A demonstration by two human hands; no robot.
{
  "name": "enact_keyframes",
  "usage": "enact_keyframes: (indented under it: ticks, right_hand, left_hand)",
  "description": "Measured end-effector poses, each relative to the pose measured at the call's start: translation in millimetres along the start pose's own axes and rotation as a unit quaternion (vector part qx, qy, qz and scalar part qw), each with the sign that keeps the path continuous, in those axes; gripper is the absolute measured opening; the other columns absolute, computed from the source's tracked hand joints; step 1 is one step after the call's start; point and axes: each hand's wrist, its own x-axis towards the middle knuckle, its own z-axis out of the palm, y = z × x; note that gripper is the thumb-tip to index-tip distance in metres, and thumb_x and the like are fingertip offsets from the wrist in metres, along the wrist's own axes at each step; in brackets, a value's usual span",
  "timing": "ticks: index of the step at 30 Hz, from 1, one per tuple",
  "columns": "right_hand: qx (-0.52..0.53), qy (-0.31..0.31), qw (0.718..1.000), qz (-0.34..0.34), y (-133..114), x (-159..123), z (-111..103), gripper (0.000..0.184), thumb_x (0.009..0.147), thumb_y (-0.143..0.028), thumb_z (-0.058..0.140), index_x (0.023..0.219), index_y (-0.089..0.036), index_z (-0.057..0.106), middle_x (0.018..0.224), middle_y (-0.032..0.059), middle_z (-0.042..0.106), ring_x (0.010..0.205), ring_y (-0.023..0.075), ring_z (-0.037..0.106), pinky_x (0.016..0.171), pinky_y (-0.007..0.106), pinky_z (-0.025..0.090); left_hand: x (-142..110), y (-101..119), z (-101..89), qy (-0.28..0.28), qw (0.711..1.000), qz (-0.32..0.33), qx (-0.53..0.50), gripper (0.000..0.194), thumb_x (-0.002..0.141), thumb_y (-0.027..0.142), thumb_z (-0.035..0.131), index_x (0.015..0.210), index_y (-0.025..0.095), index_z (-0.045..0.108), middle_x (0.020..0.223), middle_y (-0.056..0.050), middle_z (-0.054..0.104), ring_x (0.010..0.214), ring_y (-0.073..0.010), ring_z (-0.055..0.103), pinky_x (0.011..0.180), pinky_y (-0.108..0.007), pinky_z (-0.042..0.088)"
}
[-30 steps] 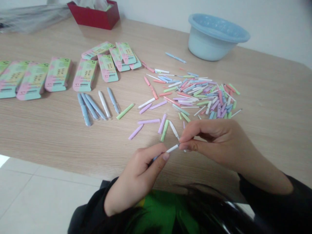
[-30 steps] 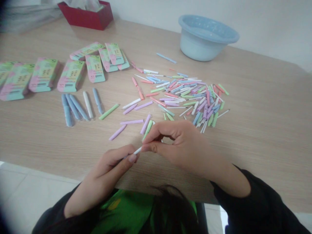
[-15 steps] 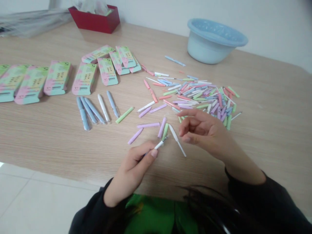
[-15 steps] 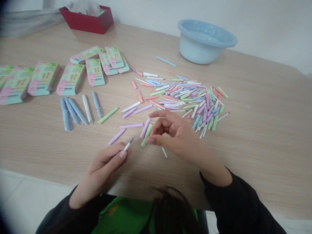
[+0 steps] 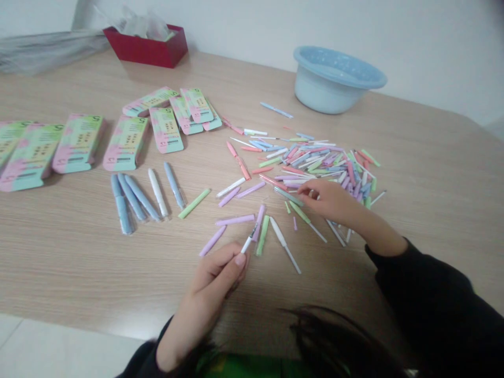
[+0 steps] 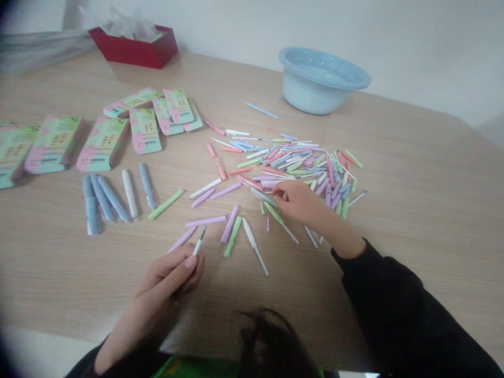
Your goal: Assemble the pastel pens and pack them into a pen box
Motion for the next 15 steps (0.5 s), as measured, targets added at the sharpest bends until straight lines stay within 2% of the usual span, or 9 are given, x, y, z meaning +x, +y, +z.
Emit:
enact_keyframes:
  ticks: [6,10,15]
  right_hand:
    - [-0.014,0.000,1.000,0.003,-12,8,-4,0.027,0.092,-0.031,0.052,0.091,-0.014,0.073,0.085,0.0090,0.073,0.074,0.0205,0.062,0.068,0.032,0.040]
    - [-0.026,0.011,1.000,0.004,-5,-4,-13,0.028,0.091,-0.033,0.050,0.090,-0.017,0.073,0.079,0.0069,0.071,0.068,0.0202,0.061,0.065,0.033,0.040]
    - [-0.006,0.049,0.998,0.029,14,-24,-21,0.025,0.087,-0.038,0.055,0.090,-0.020,0.072,0.074,0.0066,0.072,0.061,0.0223,0.063,0.059,0.035,0.043]
  left_hand:
    - [6,9,-7.0,0.023,0.997,0.010,-0.073,0.039,0.102,0.038,0.053,0.070,0.018,0.049,0.062,0.004,0.038,0.056,-0.0109,0.031,0.055,-0.028,0.026]
    - [14,32,-17.3,0.011,0.991,0.020,-0.129,0.032,0.101,0.036,0.052,0.076,0.017,0.054,0.060,0.005,0.038,0.052,-0.0095,0.030,0.053,-0.027,0.023]
    - [25,61,-25.4,0.000,0.993,0.060,-0.102,0.029,0.101,0.032,0.053,0.076,0.017,0.055,0.061,0.005,0.036,0.052,-0.0098,0.030,0.052,-0.027,0.022]
